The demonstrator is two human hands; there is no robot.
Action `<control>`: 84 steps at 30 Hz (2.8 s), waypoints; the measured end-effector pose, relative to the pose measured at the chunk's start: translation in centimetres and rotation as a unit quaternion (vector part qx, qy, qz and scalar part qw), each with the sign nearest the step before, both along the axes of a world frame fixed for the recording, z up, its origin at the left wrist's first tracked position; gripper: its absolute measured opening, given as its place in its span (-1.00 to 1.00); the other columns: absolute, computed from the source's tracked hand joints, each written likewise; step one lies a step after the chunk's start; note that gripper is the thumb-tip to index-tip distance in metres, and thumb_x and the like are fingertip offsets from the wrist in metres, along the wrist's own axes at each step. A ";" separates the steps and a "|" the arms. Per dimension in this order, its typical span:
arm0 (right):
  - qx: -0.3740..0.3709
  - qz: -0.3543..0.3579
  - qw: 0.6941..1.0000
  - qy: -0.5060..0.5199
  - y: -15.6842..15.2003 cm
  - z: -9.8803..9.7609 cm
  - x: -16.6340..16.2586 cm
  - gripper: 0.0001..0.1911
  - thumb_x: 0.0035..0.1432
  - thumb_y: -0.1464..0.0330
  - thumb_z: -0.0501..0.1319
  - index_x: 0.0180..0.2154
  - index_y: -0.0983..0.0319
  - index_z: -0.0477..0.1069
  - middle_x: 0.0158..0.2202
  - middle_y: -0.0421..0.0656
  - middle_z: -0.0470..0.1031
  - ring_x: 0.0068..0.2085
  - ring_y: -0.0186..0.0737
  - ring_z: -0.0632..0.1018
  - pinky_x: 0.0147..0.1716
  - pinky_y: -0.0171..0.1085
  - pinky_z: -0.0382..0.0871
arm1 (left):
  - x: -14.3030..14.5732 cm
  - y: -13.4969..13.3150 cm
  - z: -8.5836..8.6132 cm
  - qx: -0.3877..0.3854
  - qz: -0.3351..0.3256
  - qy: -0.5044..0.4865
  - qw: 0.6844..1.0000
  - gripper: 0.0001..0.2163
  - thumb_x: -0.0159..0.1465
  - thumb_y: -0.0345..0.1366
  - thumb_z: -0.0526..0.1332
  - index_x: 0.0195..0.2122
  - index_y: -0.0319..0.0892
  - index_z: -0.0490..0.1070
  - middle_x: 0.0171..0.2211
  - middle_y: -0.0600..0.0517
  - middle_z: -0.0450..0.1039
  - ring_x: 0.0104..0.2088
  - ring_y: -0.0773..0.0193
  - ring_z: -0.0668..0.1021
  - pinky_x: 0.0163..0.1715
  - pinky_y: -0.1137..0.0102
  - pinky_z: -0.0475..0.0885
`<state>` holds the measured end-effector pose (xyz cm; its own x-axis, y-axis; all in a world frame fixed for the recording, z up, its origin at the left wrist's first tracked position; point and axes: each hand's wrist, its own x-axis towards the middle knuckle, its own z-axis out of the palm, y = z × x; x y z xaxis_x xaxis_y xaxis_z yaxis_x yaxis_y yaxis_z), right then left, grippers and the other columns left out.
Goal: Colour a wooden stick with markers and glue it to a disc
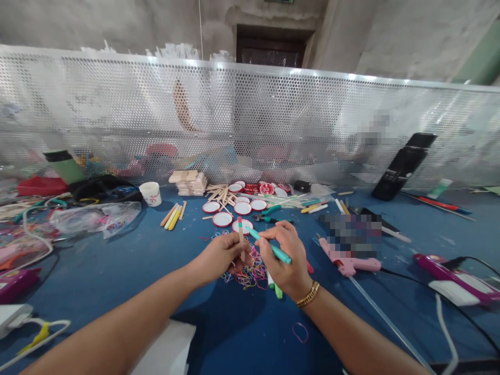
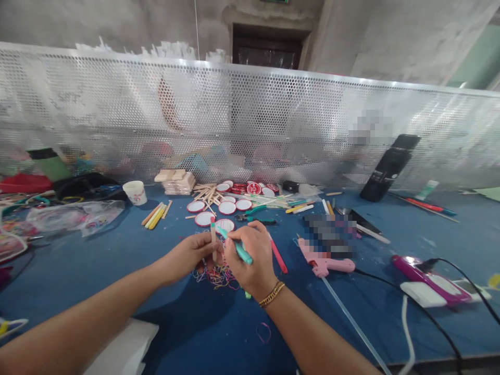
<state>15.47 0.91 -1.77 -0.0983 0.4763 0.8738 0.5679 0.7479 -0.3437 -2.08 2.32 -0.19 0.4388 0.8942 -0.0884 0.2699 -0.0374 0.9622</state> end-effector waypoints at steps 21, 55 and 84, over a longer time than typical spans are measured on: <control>-0.001 0.002 1.000 -0.004 0.0 -0.2 -0.4 -0.94 0.21 0.45 0.16 -0.30 0.18 0.37 -0.39 -0.23 0.54 -0.36 -0.26 0.54 -0.03 -0.06 0.29 | 0.1 -0.2 0.3 0.014 -0.007 0.006 1.000 -0.73 0.28 -0.07 0.14 -0.39 -0.17 0.31 -0.45 0.04 0.47 -0.55 0.38 0.46 -0.61 0.49 0.28; -0.007 0.009 1.000 -0.011 0.1 -0.2 -0.4 -0.94 0.22 0.42 0.15 -0.29 0.16 0.38 -0.39 -0.22 0.56 -0.34 -0.24 0.56 -0.03 -0.05 0.30 | 0.1 -0.1 0.1 0.012 -0.006 -0.002 1.000 -0.73 0.28 -0.06 0.15 -0.37 -0.17 0.34 -0.46 0.05 0.46 -0.55 0.37 0.46 -0.63 0.50 0.28; -0.004 -0.006 1.000 0.003 0.1 0.0 -0.3 -0.93 0.22 0.42 0.14 -0.32 0.17 0.38 -0.40 -0.20 0.55 -0.37 -0.23 0.54 -0.09 -0.08 0.32 | 0.1 0.0 0.2 0.009 -0.007 -0.005 1.000 -0.73 0.26 -0.04 0.16 -0.32 -0.16 0.36 -0.43 0.03 0.50 -0.54 0.37 0.46 -0.62 0.49 0.26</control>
